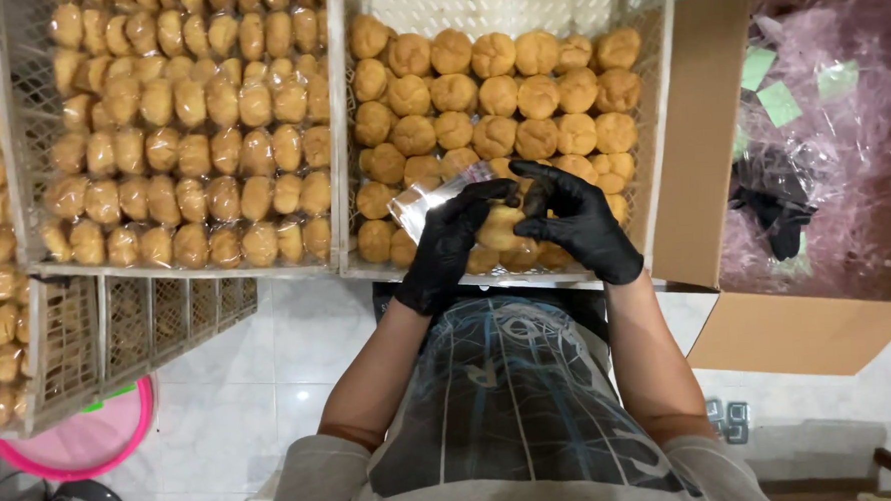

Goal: Picking up individual pastries from a tray and placing them into small plastic bags

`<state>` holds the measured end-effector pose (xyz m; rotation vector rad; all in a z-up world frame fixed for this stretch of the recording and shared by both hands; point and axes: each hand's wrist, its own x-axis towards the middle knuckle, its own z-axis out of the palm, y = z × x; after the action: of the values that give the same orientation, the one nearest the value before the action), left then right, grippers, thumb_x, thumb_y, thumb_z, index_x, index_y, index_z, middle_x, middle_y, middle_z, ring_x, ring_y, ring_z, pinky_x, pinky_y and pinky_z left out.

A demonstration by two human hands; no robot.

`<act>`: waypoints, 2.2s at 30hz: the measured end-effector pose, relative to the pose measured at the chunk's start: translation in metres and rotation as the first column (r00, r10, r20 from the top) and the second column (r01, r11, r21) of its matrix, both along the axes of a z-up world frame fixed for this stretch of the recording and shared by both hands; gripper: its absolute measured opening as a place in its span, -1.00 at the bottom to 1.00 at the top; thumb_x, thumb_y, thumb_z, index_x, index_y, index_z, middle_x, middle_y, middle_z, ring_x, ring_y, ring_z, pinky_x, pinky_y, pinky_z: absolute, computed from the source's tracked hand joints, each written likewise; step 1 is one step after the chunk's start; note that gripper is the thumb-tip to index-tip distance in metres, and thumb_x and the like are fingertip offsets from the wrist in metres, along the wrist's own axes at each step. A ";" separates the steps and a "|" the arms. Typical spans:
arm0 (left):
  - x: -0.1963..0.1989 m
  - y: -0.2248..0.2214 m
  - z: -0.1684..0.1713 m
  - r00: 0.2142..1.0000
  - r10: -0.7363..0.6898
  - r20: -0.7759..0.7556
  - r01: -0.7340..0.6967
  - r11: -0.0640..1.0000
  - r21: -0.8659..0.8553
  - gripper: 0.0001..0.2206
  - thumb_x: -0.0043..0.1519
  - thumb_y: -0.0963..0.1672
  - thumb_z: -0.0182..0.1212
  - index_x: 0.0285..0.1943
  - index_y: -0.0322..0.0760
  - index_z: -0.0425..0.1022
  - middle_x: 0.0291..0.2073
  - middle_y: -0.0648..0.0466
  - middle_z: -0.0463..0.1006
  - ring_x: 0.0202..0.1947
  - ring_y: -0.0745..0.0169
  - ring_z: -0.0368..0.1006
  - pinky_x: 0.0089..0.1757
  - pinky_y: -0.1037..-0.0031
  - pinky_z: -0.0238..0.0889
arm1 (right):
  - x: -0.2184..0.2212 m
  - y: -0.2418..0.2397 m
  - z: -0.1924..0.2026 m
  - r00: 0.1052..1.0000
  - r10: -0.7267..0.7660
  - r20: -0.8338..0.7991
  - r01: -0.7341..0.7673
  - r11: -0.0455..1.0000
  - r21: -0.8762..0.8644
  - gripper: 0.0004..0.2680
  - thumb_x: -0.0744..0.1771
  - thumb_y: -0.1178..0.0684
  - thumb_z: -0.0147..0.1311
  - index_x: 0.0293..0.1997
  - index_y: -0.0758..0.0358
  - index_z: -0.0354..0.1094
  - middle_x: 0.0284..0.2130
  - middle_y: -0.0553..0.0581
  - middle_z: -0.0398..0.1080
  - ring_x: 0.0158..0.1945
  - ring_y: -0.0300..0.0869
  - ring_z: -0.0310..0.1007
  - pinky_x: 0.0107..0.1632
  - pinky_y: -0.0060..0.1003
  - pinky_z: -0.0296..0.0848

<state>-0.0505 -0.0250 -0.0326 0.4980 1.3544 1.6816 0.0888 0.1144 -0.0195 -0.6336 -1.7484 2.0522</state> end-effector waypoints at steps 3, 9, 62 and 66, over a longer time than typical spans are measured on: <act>0.001 -0.002 0.007 0.994 -0.013 0.107 0.005 0.997 0.071 -0.81 0.23 -0.19 0.30 0.01 -0.32 0.56 -0.14 -0.12 0.64 -0.11 0.10 0.57 -0.01 0.36 0.38 | 0.002 0.001 -0.003 0.999 0.000 0.046 -0.002 0.999 0.039 -0.57 0.23 0.36 0.33 0.23 0.38 0.39 -0.31 0.14 0.47 -0.22 -0.26 0.45 -0.06 -0.24 0.54; 0.005 -0.006 0.015 0.945 -0.059 0.322 -0.011 0.978 0.210 -0.87 0.15 -0.28 0.26 -0.14 -0.38 0.51 -0.22 -0.08 0.60 -0.23 0.15 0.52 -0.14 0.44 0.34 | 0.005 0.009 0.006 0.989 0.141 0.041 -0.144 0.987 0.077 -0.84 0.36 0.11 0.14 -0.05 0.35 0.57 -0.14 0.21 0.49 -0.02 -0.12 0.36 0.11 -0.07 0.43; -0.065 -0.030 -0.010 0.757 -0.038 -0.653 -0.223 0.923 -0.313 -0.87 0.23 -0.03 0.39 -0.09 0.04 0.68 -0.27 0.05 0.70 -0.10 0.02 0.62 -0.05 0.27 0.48 | -0.048 -0.015 0.042 0.926 0.075 0.371 -0.195 0.934 0.299 -0.59 0.28 0.11 0.29 0.28 0.20 0.34 0.11 0.32 0.47 0.26 0.09 0.38 0.29 0.03 0.34; -0.041 -0.019 0.001 0.732 0.261 -0.630 -0.352 0.936 -0.022 -0.85 0.18 -0.16 0.45 -0.08 -0.11 0.73 -0.45 -0.01 0.68 -0.32 0.14 0.63 -0.14 0.35 0.47 | -0.044 -0.012 0.026 0.919 -0.342 0.197 0.297 0.927 0.228 -0.63 0.28 0.11 0.37 0.21 0.19 0.41 -0.05 0.10 0.53 0.10 -0.21 0.51 0.23 -0.20 0.44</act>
<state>-0.0914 -0.0437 -0.0318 0.8301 2.1240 1.7358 0.0450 0.1022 0.0063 -1.0580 -1.7989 1.6151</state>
